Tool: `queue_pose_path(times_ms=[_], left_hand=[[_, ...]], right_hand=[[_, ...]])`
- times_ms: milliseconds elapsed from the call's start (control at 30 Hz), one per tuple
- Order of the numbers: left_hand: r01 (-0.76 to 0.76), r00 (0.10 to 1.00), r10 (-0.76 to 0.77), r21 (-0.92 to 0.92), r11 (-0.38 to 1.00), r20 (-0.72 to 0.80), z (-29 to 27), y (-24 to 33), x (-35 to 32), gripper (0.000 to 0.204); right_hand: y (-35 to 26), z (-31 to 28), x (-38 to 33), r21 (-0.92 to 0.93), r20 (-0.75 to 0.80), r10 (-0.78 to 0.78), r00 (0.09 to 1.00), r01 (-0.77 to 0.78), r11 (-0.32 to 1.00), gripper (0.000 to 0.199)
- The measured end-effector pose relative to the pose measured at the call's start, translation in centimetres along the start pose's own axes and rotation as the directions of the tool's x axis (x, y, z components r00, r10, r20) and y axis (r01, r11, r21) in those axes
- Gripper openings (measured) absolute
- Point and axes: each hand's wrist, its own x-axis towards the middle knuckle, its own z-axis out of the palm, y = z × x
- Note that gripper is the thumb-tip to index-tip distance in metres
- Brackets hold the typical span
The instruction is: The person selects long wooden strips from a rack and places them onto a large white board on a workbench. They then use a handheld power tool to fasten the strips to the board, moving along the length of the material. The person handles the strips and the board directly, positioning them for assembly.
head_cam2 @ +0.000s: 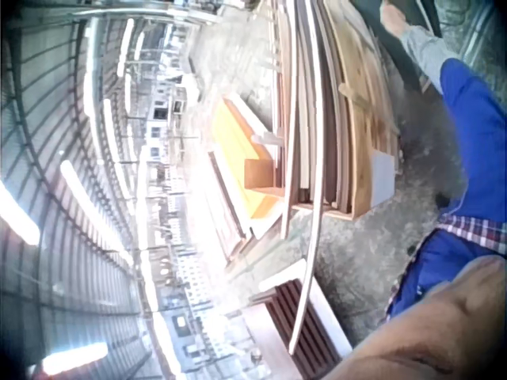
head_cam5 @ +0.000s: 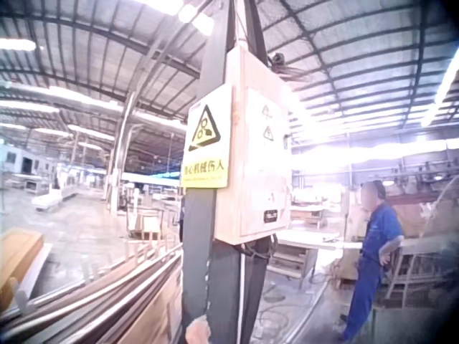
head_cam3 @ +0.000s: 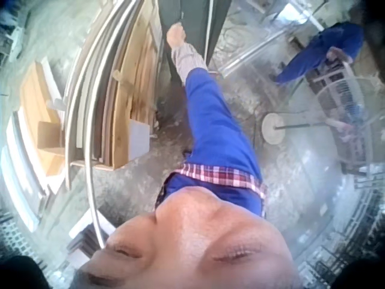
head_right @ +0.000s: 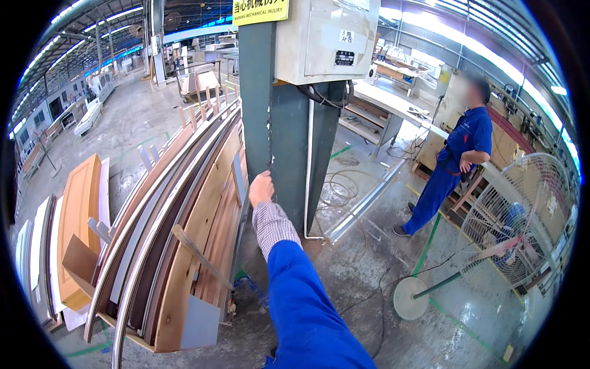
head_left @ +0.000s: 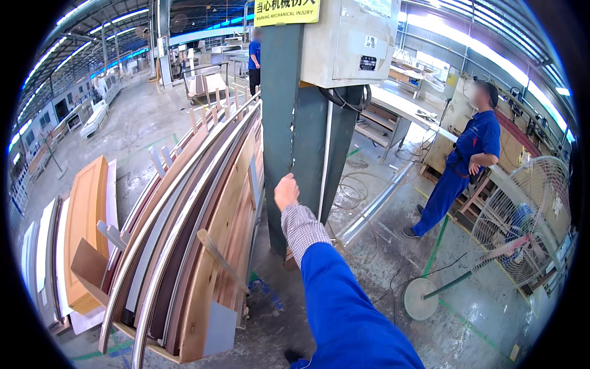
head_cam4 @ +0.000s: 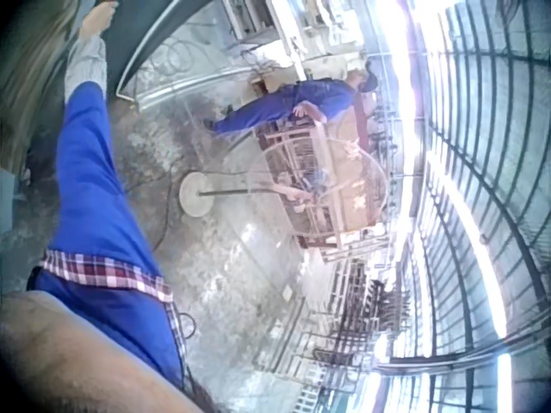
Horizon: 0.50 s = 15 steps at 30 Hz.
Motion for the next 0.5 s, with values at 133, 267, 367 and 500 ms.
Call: queue_pose_path(times_ms=[133, 267, 367, 500], left_hand=[[0.016, 1.0, -0.015, 0.063, 0.998, -0.017, 1.3, 0.2, -0.2, 0.058], [0.018, 1.0, -0.017, 0.11, 0.994, -0.017, 2.2, 0.5, -0.7, 0.054], [0.02, 1.0, -0.017, 0.127, 0.992, -0.025, 2.0, 0.3, -1.2, 0.051], [0.019, 0.999, -0.014, 0.146, 0.989, -0.039, 1.9, 0.0, -1.4, 0.047]], right_hand=[[0.4, 0.3, -2.8, -0.039, -0.019, -0.045, 0.999, 0.044, 0.998, 0.031], [1.9, -0.4, -5.7, -0.092, 0.027, -0.112, 0.993, 0.114, 0.989, 0.039], [1.8, -4.3, -7.8, 0.065, 0.167, -0.088, 0.982, 0.078, 0.995, 0.042], [3.0, -4.5, -5.4, -0.018, 0.067, -0.273, 0.96, 0.275, 0.961, 0.038]])
